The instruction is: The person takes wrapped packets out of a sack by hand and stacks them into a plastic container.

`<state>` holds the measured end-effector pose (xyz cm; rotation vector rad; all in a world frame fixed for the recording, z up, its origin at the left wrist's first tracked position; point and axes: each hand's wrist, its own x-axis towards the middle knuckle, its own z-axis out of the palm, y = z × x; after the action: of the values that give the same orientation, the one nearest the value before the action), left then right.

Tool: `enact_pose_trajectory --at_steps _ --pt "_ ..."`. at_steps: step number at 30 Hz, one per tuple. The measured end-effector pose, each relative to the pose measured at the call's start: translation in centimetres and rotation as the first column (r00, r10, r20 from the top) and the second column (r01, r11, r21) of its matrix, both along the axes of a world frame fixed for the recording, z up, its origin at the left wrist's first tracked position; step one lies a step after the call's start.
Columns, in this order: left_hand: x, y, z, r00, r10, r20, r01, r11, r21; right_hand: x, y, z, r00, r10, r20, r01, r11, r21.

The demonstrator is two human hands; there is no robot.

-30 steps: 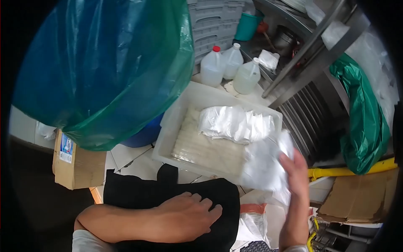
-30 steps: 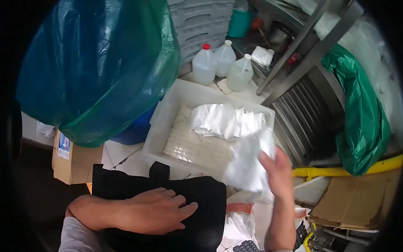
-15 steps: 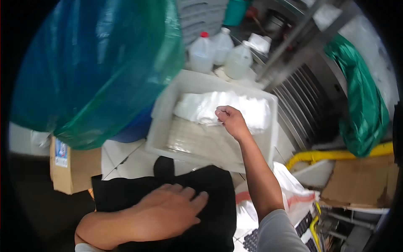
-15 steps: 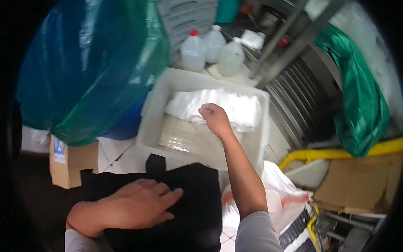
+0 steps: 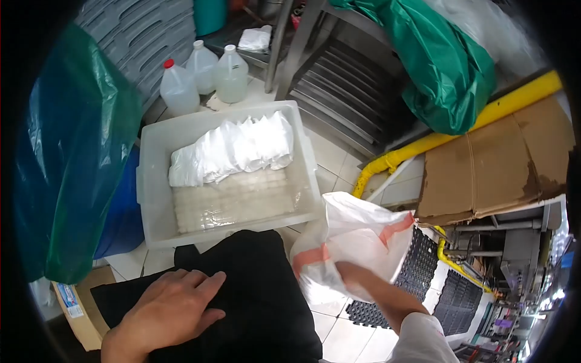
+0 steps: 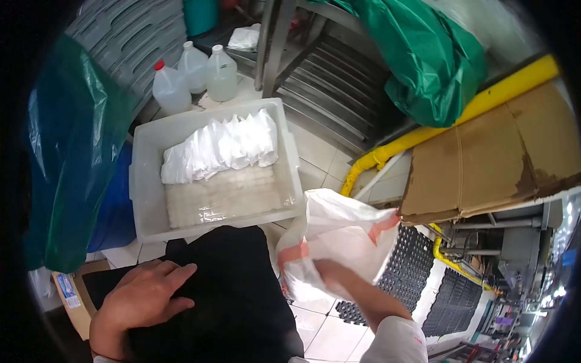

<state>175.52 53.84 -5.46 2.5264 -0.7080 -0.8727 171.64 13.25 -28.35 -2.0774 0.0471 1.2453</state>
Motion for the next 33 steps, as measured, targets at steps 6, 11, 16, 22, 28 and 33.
enact_pose_trajectory --at_steps 6,11,16,22,28,33 --pt "0.5 -1.0 -0.2 0.999 -0.001 -0.038 0.003 0.999 0.046 -1.9 3.6 -0.8 0.867 0.497 -0.017 -0.486 0.84 -0.241" --pt "0.6 -1.2 -0.4 0.999 -0.016 -0.046 0.018 0.999 0.049 0.3 -2.9 -10.7 0.867 0.428 0.256 -0.39 0.902 -0.187" --pt "0.6 -1.3 -0.4 0.998 -0.061 0.017 0.06 0.998 0.03 4.6 -3.4 -8.3 0.896 0.443 0.047 -0.301 0.68 -0.668" --pt "0.3 -0.7 -0.7 0.997 -0.072 0.033 0.071 0.997 0.017 2.3 -7.2 -14.0 0.918 0.384 0.096 -0.161 0.584 -0.796" --pt "0.6 -0.4 -0.8 0.997 -0.07 0.023 0.07 0.998 0.007 1.7 -5.7 -15.4 0.885 0.464 -0.027 -0.273 0.472 -0.838" --pt "0.6 -0.1 -1.0 0.998 -0.068 -0.008 0.068 0.998 -0.003 2.4 -6.2 -12.0 0.865 0.479 0.148 -0.17 0.557 -0.813"
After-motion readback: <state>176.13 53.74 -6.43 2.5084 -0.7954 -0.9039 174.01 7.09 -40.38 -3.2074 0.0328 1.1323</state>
